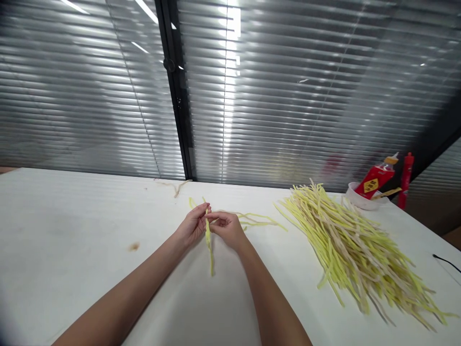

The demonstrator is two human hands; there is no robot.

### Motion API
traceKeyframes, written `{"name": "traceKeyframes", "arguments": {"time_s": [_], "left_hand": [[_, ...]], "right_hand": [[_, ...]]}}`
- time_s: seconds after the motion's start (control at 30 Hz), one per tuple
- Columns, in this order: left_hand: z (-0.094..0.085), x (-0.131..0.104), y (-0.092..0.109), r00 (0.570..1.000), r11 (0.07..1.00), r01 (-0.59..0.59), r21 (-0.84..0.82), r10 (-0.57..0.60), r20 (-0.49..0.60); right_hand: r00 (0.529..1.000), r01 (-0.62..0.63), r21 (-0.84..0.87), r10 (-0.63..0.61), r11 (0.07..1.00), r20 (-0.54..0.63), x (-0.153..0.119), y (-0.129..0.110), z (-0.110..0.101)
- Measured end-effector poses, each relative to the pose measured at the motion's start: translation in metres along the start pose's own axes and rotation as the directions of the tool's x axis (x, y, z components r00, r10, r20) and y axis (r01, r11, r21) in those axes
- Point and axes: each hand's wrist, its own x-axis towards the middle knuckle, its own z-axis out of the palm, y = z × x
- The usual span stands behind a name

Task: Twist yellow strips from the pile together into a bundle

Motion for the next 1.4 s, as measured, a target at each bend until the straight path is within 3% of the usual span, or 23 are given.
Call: {"name": "traceKeyframes", "arguments": {"time_s": [0.47,0.7,0.87,1.03,1.27,1.4], "left_hand": [[0.002,-0.004,0.001,0.999,0.996,-0.017,0.083,0.014,0.037],[0.004,-0.006,0.001,0.991,0.97,-0.124,0.209,0.112,0.066],[0.008,-0.01,0.0,0.986,0.942,-0.157,0.296,0.134,0.099],[0.011,-0.014,0.0,0.987,0.929,-0.159,0.333,0.138,0.085],[0.013,-0.017,0.001,0.99,0.944,-0.125,0.304,0.1,0.099],[0.012,-0.018,-0.001,0.979,0.927,-0.176,0.332,0.13,0.154]], "right_hand": [[0.995,-0.085,-0.036,0.087,0.996,0.049,-0.001,-0.006,-0.004],[0.993,-0.12,-0.086,0.119,0.989,-0.017,-0.001,-0.004,-0.007],[0.98,-0.167,-0.079,0.156,0.983,-0.124,0.0,-0.008,-0.005],[0.969,-0.205,-0.106,0.187,0.973,-0.16,0.0,-0.012,-0.006],[0.95,-0.227,0.043,0.231,0.973,-0.211,0.001,-0.005,-0.009],[0.934,-0.252,0.083,0.265,0.964,-0.239,0.002,-0.003,-0.007]]}}
